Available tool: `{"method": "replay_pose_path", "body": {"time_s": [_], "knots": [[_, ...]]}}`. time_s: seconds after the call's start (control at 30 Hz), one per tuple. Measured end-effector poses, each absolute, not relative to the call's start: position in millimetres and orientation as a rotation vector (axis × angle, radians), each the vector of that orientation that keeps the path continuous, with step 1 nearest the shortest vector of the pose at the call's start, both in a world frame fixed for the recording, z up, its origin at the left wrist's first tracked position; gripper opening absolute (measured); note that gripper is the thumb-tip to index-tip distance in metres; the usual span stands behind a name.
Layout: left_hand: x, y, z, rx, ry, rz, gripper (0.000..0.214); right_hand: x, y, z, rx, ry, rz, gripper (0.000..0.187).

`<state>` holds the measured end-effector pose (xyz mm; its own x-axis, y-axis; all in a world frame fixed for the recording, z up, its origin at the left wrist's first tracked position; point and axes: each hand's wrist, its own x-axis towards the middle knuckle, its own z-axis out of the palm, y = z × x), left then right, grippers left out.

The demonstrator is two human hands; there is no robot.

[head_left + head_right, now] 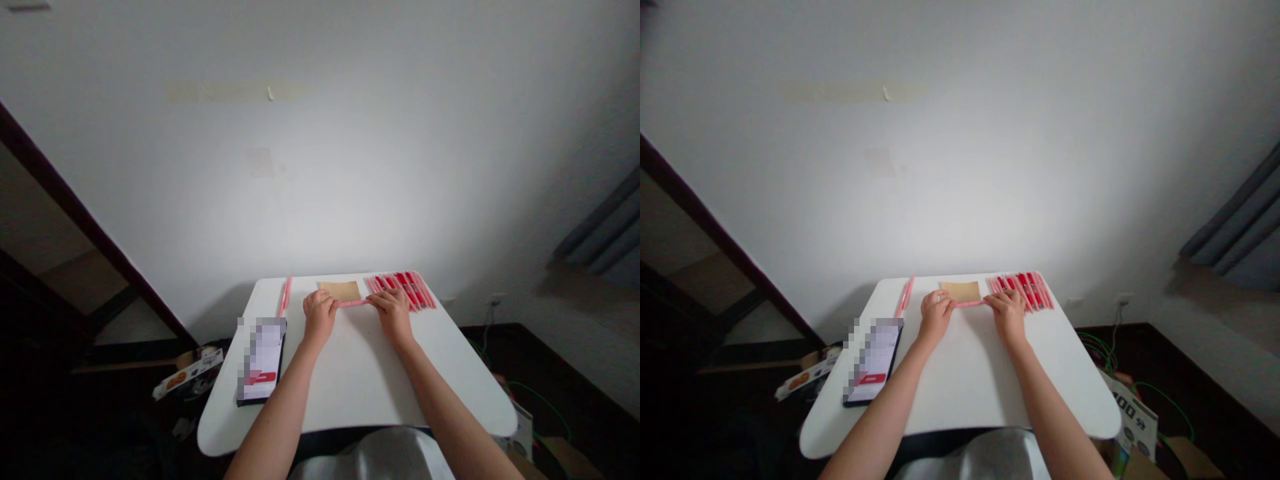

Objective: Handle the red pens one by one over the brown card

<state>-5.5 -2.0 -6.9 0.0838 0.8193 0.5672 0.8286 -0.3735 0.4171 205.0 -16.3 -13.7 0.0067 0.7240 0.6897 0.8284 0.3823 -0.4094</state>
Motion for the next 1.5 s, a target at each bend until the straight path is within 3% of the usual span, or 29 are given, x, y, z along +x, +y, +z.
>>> {"method": "replay_pose_path", "body": {"time_s": [0.1,0.2,0.5,0.97,1.13,1.5], "knots": [[-5.6,-1.5,-6.9,-2.323,-1.722,-1.240,0.016,205.4,-15.7,-14.4,-1.379,-1.741,-0.151,0.022],[-5.7,-1.1,-7.3,-2.343,-1.700,-1.263,0.024,205.2,-15.5,-14.3,-1.382,-1.732,-0.157,0.023],[-5.6,-4.4,-4.2,-2.355,-1.716,-1.229,0.008,204.0,-18.1,-11.0,-1.372,-1.732,-0.156,0.023],[-4.1,-3.3,-4.8,-2.337,-1.762,-1.218,0.015,205.8,-14.7,-15.6,-1.360,-1.728,-0.121,0.025],[-4.1,-2.3,-5.1,-2.375,-1.732,-1.237,0.034,205.0,-16.1,-13.6,-1.364,-1.718,-0.129,0.024],[-4.1,-5.8,-3.5,-2.360,-1.729,-1.207,0.009,205.0,-17.0,-13.4,-1.359,-1.733,-0.131,0.023]]}}
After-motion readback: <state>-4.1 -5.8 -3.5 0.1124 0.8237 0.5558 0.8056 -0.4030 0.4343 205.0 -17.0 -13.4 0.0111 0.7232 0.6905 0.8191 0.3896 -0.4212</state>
